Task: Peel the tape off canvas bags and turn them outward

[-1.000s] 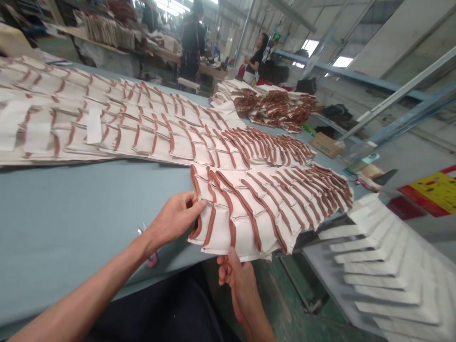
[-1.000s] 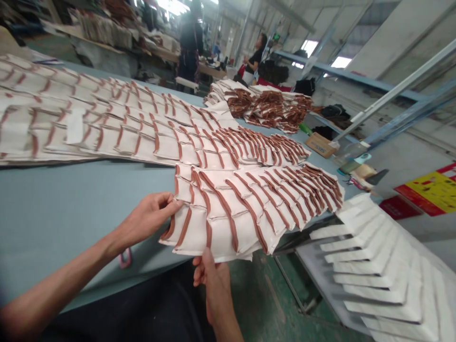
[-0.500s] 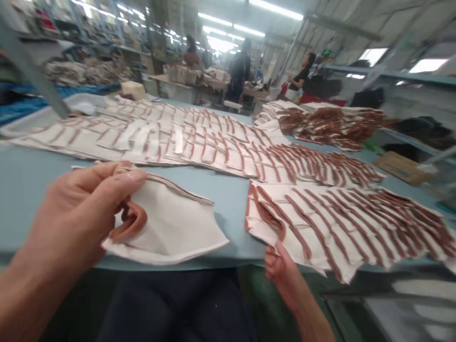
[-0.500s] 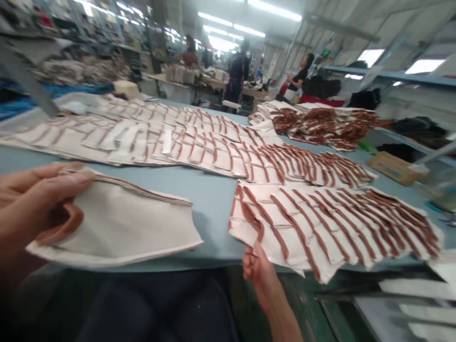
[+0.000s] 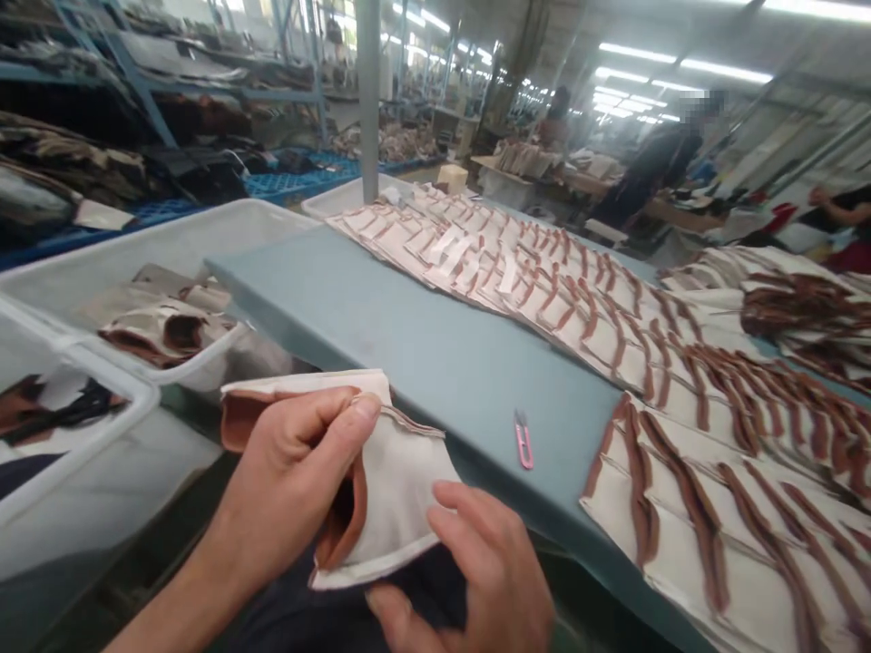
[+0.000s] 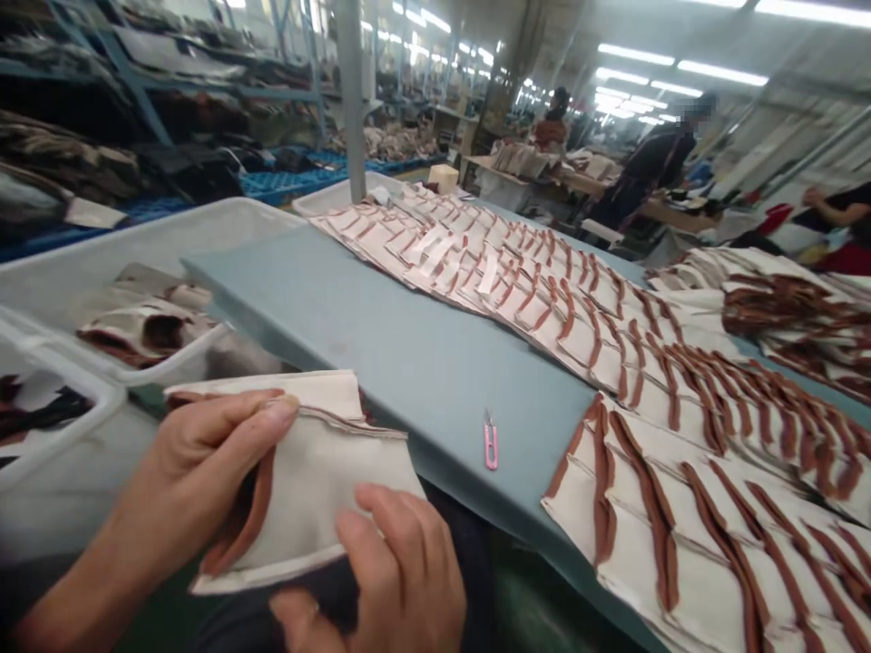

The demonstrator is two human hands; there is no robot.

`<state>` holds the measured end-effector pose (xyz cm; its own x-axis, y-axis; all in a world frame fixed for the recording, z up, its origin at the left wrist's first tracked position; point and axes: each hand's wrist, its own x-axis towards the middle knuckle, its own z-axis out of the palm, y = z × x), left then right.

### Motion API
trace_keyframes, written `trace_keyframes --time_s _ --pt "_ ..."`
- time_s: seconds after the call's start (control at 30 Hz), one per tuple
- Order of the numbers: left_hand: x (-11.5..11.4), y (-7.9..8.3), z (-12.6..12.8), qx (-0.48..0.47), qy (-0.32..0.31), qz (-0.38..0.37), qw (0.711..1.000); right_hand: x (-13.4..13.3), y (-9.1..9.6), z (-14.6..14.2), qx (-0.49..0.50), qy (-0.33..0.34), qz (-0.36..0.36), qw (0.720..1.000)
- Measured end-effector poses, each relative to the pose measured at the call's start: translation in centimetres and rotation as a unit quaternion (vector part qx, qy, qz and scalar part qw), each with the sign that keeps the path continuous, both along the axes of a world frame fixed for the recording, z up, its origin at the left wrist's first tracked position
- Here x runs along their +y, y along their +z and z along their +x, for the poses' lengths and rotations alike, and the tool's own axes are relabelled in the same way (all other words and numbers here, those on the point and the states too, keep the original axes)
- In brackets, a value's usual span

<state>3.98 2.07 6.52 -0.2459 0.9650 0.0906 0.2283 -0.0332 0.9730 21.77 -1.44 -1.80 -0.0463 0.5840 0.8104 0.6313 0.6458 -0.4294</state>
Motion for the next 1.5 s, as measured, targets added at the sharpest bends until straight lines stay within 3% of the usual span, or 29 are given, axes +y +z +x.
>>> trace_keyframes --time_s 0.1,0.23,0.33,0.43,0.63,0.77,0.93,1.0,1.07,1.2,1.3,1.4,1.5 --pt "-1.6 -1.5 -0.1 -0.079 -0.054 -0.067 0.993 1.5 1.4 -1.0 -0.062 0.079 0.039 0.994" --pt "-2.7 -4.2 -0.4 -0.091 -0.085 -0.041 0.991 1.6 2.8 2.0 -0.104 0.130 0.017 0.986" --pt "-3.1 -5.6 -0.1 -0.088 -0.178 -0.019 0.980 0.9 3.6 4.4 -0.169 0.131 -0.052 0.975" --pt "-3.5 -5.8 0.6 -0.061 -0.263 -0.047 0.962 0.2 3.5 6.0 -0.194 0.104 -0.131 0.967" --pt "-4.3 -6.1 2.0 -0.004 -0.293 -0.084 0.952 -1.8 1.5 6.8 -0.122 0.130 -0.283 0.943" --pt "-4.2 -6.1 2.0 0.006 -0.303 -0.089 0.949 -2.3 2.3 6.2 0.052 0.154 -0.442 0.882" --pt "-4.2 -6.1 2.0 0.045 -0.320 -0.092 0.942 -0.6 4.0 5.8 0.186 0.210 -0.604 0.746" --pt "-4.2 -6.2 2.0 0.048 -0.321 -0.101 0.941 0.1 3.9 5.8 0.200 0.235 -0.629 0.714" --pt "-4.1 -5.9 2.1 0.042 -0.326 -0.110 0.938 0.5 3.5 5.8 0.213 0.247 -0.636 0.699" --pt "-3.3 -4.4 3.0 0.027 -0.330 -0.104 0.938 0.7 2.4 6.1 0.263 0.285 -0.661 0.642" --pt "-2.9 -3.8 3.5 0.009 -0.333 -0.090 0.939 0.5 1.9 6.3 0.285 0.300 -0.664 0.623" --pt "-3.0 -4.3 3.8 0.000 -0.331 -0.087 0.940 0.1 1.6 6.4 0.288 0.309 -0.663 0.618" --pt "-3.1 -5.2 4.1 -0.016 -0.310 -0.095 0.946 -0.2 1.3 6.4 0.276 0.282 -0.650 0.649"
